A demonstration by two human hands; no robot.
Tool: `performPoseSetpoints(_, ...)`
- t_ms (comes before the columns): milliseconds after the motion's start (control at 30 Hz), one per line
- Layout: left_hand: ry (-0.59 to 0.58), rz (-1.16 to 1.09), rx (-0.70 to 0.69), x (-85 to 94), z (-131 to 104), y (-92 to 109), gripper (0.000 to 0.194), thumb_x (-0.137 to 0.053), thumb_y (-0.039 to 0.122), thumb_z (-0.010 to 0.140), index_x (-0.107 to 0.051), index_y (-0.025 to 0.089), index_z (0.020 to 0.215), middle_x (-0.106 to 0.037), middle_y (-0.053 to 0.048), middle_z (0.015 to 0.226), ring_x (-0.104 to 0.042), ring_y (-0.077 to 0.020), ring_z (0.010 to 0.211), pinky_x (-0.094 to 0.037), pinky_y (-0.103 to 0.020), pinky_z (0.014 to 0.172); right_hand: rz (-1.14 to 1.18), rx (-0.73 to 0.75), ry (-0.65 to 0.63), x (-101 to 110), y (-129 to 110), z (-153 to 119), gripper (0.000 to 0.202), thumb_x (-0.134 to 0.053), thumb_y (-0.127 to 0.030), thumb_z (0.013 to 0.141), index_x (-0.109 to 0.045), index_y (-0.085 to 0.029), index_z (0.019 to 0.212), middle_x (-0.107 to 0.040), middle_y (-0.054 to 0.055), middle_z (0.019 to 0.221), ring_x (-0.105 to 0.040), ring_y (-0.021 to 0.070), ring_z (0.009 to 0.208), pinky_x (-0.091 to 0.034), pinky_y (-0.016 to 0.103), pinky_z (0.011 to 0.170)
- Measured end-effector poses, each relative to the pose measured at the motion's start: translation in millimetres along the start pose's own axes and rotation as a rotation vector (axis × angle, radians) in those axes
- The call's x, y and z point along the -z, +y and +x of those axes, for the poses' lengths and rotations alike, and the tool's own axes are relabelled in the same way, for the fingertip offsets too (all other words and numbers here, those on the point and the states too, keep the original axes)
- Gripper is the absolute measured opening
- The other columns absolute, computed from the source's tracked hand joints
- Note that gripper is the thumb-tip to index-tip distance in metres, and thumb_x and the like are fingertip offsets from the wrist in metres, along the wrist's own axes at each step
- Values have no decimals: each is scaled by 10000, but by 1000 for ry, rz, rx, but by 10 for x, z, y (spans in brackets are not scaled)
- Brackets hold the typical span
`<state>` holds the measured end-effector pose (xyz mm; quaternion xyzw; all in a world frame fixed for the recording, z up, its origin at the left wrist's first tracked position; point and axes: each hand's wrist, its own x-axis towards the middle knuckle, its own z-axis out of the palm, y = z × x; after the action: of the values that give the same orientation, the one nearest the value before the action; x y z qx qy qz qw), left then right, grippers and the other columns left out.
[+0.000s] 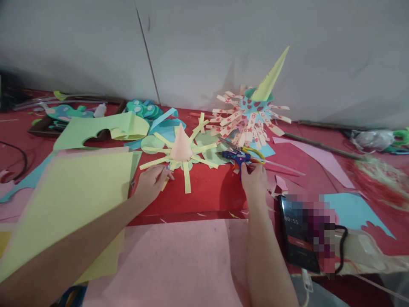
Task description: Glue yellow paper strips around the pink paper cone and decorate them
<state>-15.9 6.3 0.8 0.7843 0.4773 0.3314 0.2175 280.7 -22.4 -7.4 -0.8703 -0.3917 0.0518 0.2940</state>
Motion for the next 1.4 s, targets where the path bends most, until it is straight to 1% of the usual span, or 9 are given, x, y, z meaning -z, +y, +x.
performPoseSetpoints(167, 7, 20, 15, 6, 2, 0, 335, -313, 263, 927, -519, 199, 671, -629, -13, 698, -580, -162, 716, -459, -298, 687, 11, -22, -31, -16, -27, -5, 269, -558, -416, 657, -534, -195, 807, -593, 84, 829, -549, 248, 853, -422, 382, 787)
performPoseSetpoints(367, 138, 76, 30, -22, 47, -34, 73, -462, 186, 847, -534, 190, 857, -621, -44, 855, -572, -191, 859, -459, -329, 779, -66, 35, -99, -37, -71, -57, 315, -556, -359, 642, -550, -161, 887, -596, 147, 948, -543, 283, 922, -399, 401, 829)
performPoseSetpoints(533, 166, 75, 74, -32, 71, -57, 117, -492, 134, 819, -546, 183, 911, -614, -60, 938, -565, -202, 932, -455, -355, 833, -63, -89, -123, -2, -101, -63, 338, -504, -381, 677, -529, -172, 941, -610, 144, 908, -561, 298, 864, -404, 402, 753)
performPoseSetpoints(667, 155, 67, 87, -39, 67, -71, 124, -494, 145, 825, -549, 180, 931, -613, -66, 957, -565, -207, 958, -454, -368, 859, 0, -149, -108, 45, -123, -65, 351, -489, -399, 688, -521, -192, 970, -615, 118, 845, -566, 280, 778, -388, 366, 670)
performPoseSetpoints(767, 136, 63, 73, -42, 66, -76, 130, -498, 159, 827, -545, 182, 946, -612, -68, 970, -559, -210, 982, -456, -373, 873, 94, -135, -83, 62, -155, -76, 363, -525, -422, 653, -532, -208, 947, -620, 83, 832, -555, 252, 741, -374, 336, 640)
performPoseSetpoints(867, 102, 66, 48, -45, 63, -77, 153, -507, 150, 816, -546, 180, 961, -610, -71, 995, -558, -209, 997, -454, -382, 895, 179, -111, -121, 57, -203, -97, 367, -553, -440, 625, -547, -195, 897, -616, 55, 765, -537, 221, 682, -374, 320, 626)
performPoseSetpoints(1167, 46, 69, -40, -56, 67, -85, 274, -481, 188, 849, -539, 197, 1117, -529, -99, 1232, -479, -221, 1182, -400, -422, 1009, 248, -66, -144, -18, -271, -185, 419, -601, -523, 617, -561, -186, 863, -582, 18, 701, -493, 179, 619, -358, 292, 595)
performPoseSetpoints(1300, -3, 173, -95, -54, 50, -67, 311, -456, 200, 873, -533, 221, 1173, -474, -96, 1319, -439, -232, 1234, -335, -470, 1058, 245, -69, -146, -38, -264, -190, 421, -625, -550, 617, -533, -202, 834, -560, -1, 680, -480, 168, 601, -352, 282, 583)
performPoseSetpoints(1400, -39, 271, -184, -56, 16, -39, 273, -428, 216, 897, -568, 219, 1132, -530, -88, 1257, -492, -227, 1171, -349, -469, 1047, 249, -69, -152, -35, -272, -195, 464, -631, -600, 605, -530, -206, 828, -554, -6, 669, -492, 173, 611, -362, 287, 603)
